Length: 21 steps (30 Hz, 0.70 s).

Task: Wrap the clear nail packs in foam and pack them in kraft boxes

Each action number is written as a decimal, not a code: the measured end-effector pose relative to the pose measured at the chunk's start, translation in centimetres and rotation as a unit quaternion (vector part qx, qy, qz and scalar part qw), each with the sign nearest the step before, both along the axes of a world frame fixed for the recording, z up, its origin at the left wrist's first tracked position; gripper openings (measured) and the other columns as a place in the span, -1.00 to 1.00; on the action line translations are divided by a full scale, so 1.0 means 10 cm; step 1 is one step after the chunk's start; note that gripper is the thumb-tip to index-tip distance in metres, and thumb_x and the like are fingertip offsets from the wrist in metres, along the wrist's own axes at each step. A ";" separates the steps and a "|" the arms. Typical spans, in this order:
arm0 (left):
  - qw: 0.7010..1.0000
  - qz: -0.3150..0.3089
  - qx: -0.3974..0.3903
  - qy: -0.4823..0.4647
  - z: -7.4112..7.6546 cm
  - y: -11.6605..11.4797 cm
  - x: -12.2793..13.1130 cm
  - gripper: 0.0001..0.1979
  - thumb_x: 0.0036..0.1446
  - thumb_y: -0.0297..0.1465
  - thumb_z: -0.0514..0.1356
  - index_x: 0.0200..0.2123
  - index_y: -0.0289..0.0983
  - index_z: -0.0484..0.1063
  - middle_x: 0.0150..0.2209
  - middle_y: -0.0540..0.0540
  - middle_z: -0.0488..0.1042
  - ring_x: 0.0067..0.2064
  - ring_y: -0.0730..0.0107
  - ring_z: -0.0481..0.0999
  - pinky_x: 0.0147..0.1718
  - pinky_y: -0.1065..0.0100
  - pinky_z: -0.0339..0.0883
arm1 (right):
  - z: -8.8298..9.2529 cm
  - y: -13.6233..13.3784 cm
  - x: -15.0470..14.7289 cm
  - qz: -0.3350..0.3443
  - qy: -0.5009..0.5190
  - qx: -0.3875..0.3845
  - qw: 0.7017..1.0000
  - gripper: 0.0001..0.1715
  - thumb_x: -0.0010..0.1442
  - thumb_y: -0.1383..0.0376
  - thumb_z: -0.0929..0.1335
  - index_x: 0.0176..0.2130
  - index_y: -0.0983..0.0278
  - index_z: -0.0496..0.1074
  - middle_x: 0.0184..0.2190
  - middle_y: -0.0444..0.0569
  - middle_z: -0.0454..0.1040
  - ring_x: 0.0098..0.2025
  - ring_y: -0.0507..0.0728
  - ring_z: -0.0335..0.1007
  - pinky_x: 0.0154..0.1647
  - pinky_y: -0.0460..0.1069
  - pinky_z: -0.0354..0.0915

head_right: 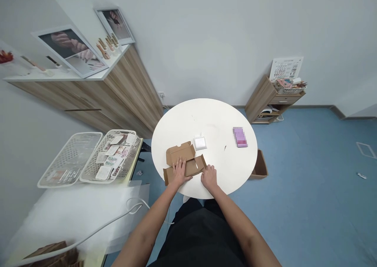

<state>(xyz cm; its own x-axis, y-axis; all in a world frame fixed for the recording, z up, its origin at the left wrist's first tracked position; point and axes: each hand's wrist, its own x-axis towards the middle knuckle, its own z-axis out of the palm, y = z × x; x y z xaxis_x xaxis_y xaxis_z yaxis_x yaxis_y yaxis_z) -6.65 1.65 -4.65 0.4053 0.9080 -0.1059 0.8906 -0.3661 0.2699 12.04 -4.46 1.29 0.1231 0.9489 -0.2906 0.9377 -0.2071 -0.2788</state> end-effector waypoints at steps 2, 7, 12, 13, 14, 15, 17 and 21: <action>1.000 0.002 -0.011 -0.001 0.01 0.01 0.00 0.17 -0.19 -0.11 0.41 0.37 -0.28 -0.18 0.40 -0.39 -0.19 0.40 -0.19 -0.23 0.28 -0.19 -0.26 | -0.04 0.02 -0.10 -0.014 0.018 -0.030 0.999 -0.57 0.21 0.35 0.27 0.06 0.21 0.42 -0.12 0.09 0.34 -0.05 0.23 0.19 -0.11 0.03 0.14; 0.999 -0.012 -0.038 -0.004 0.03 0.03 -0.03 0.20 -0.19 -0.09 0.40 0.38 -0.25 -0.24 0.41 -0.37 -0.24 0.41 -0.14 -0.28 0.29 -0.15 -0.25 | -0.10 0.10 -0.26 -0.025 0.061 -0.041 0.997 -0.43 0.18 0.35 0.28 0.18 0.12 0.32 -0.07 0.05 0.35 -0.01 0.22 0.24 -0.08 0.01 0.17; 0.999 -0.009 -0.037 0.006 0.06 0.03 -0.04 0.19 -0.20 -0.12 0.41 0.37 -0.26 -0.20 0.41 -0.39 -0.23 0.41 -0.14 -0.24 0.30 -0.12 -0.26 | -0.11 0.19 -0.08 -0.114 0.105 0.056 0.986 -0.59 0.24 0.33 0.19 0.05 0.26 0.38 -0.04 0.10 0.37 0.01 0.24 0.25 -0.01 0.04 0.18; 0.999 -0.007 -0.037 0.006 0.06 0.02 -0.04 0.19 -0.20 -0.12 0.42 0.37 -0.27 -0.19 0.41 -0.39 -0.23 0.41 -0.15 -0.23 0.30 -0.11 -0.26 | -0.11 0.22 -0.02 -0.152 0.127 0.064 0.978 -0.59 0.26 0.32 0.16 0.04 0.29 0.37 -0.02 0.12 0.38 0.03 0.24 0.25 0.01 0.04 0.18; 0.999 -0.006 -0.039 0.007 0.07 0.02 -0.03 0.19 -0.20 -0.12 0.42 0.37 -0.27 -0.19 0.41 -0.40 -0.22 0.41 -0.15 -0.23 0.30 -0.11 -0.25 | -0.12 0.26 0.05 -0.190 0.153 0.057 0.968 -0.60 0.27 0.31 0.14 0.03 0.31 0.36 -0.02 0.13 0.39 0.04 0.23 0.26 0.02 0.03 0.18; 0.999 -0.005 -0.040 0.007 0.07 0.02 -0.03 0.19 -0.20 -0.12 0.41 0.37 -0.27 -0.19 0.40 -0.40 -0.21 0.41 -0.15 -0.23 0.30 -0.12 -0.25 | -0.13 0.30 0.11 -0.223 0.179 0.038 0.957 -0.59 0.28 0.30 0.12 0.01 0.32 0.36 -0.02 0.13 0.40 0.04 0.23 0.28 0.01 0.02 0.19; 0.999 -0.005 -0.042 0.007 0.07 0.02 -0.03 0.18 -0.18 -0.11 0.40 0.38 -0.26 -0.20 0.40 -0.39 -0.21 0.41 -0.16 -0.22 0.29 -0.14 -0.23 | -0.16 0.40 0.20 -0.269 0.215 -0.008 0.939 -0.59 0.29 0.26 0.10 -0.02 0.33 0.37 -0.03 0.15 0.43 0.02 0.21 0.33 -0.05 -0.01 0.22; 0.999 -0.009 -0.041 0.005 0.07 0.03 -0.03 0.18 -0.17 -0.09 0.39 0.38 -0.25 -0.21 0.40 -0.39 -0.19 0.40 -0.19 -0.22 0.28 -0.19 -0.22 | -0.22 0.53 0.31 -0.302 0.228 -0.047 0.924 -0.55 0.31 0.17 0.08 -0.06 0.33 0.39 0.00 0.18 0.44 -0.03 0.19 0.40 -0.17 -0.04 0.26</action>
